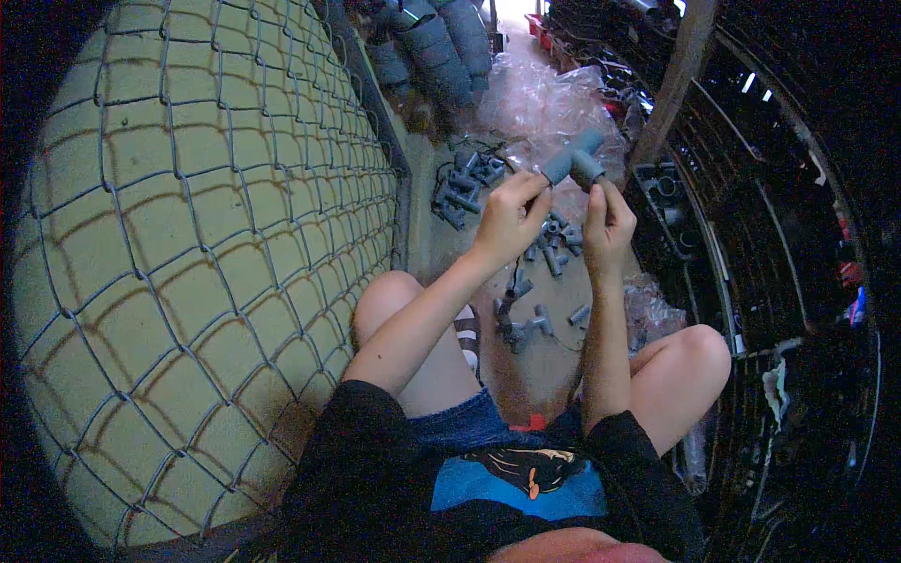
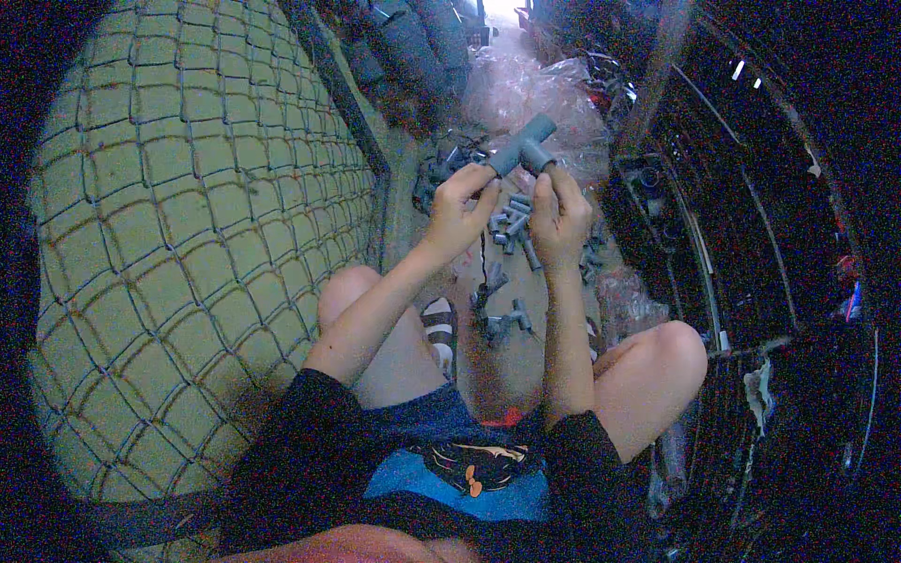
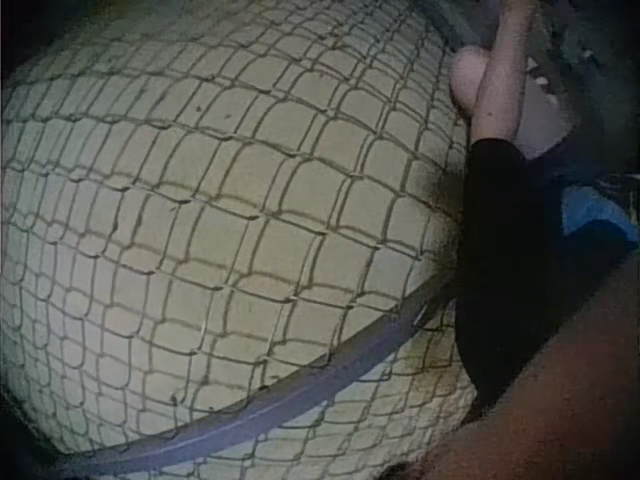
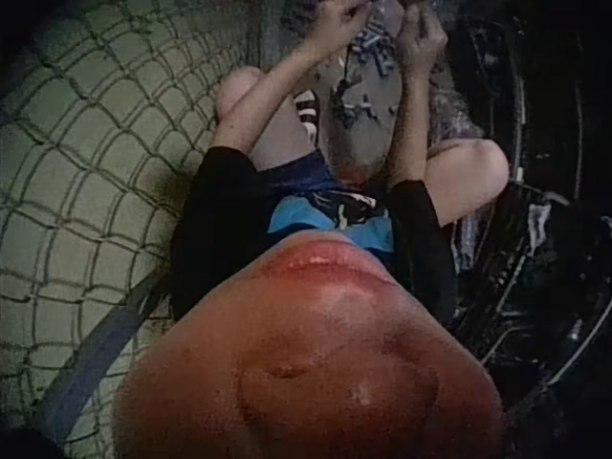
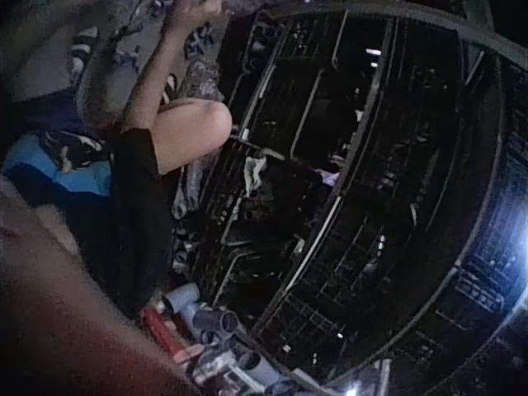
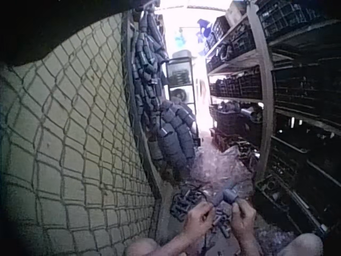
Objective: Handling and examining grey PVC T-junction fittings and a piece of black string or cable while sitting on the floor.
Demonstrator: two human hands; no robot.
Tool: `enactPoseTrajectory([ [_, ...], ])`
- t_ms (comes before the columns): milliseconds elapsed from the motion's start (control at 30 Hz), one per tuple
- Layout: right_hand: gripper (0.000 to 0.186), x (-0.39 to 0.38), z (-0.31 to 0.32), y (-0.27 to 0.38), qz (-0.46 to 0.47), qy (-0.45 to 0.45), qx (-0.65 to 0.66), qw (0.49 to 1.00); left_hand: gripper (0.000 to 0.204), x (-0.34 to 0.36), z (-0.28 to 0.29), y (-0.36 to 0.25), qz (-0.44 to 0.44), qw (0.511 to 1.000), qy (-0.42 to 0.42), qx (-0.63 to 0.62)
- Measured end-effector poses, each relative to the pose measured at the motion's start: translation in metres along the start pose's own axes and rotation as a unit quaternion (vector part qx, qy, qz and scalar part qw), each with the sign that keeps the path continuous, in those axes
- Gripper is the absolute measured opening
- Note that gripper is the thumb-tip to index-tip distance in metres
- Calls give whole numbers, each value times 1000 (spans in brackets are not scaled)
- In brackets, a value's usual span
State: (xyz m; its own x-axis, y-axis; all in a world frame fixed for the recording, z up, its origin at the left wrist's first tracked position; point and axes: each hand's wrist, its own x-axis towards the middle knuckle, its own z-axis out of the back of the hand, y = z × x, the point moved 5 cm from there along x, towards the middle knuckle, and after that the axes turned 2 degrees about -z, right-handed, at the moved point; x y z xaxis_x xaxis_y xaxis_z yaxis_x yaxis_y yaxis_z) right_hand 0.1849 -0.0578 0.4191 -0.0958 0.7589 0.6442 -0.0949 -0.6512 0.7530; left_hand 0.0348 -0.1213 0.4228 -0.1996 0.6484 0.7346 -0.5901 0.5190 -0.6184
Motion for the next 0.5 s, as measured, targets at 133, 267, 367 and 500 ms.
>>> enactPoseTrajectory([
  [133,32,1,-1,1,-13,17,14,1000,21,-3,-3,14,57,997,14,-48],
  [267,27,2,0,3,-17,24,31,999,27,-9,-7,31,175,974,72,-121],
  [367,24,3,-1,4,-25,34,43,998,31,-11,-8,35,222,957,84,-166],
  [500,19,2,-6,5,-23,38,78,996,35,-6,-7,32,207,946,77,-238],
])
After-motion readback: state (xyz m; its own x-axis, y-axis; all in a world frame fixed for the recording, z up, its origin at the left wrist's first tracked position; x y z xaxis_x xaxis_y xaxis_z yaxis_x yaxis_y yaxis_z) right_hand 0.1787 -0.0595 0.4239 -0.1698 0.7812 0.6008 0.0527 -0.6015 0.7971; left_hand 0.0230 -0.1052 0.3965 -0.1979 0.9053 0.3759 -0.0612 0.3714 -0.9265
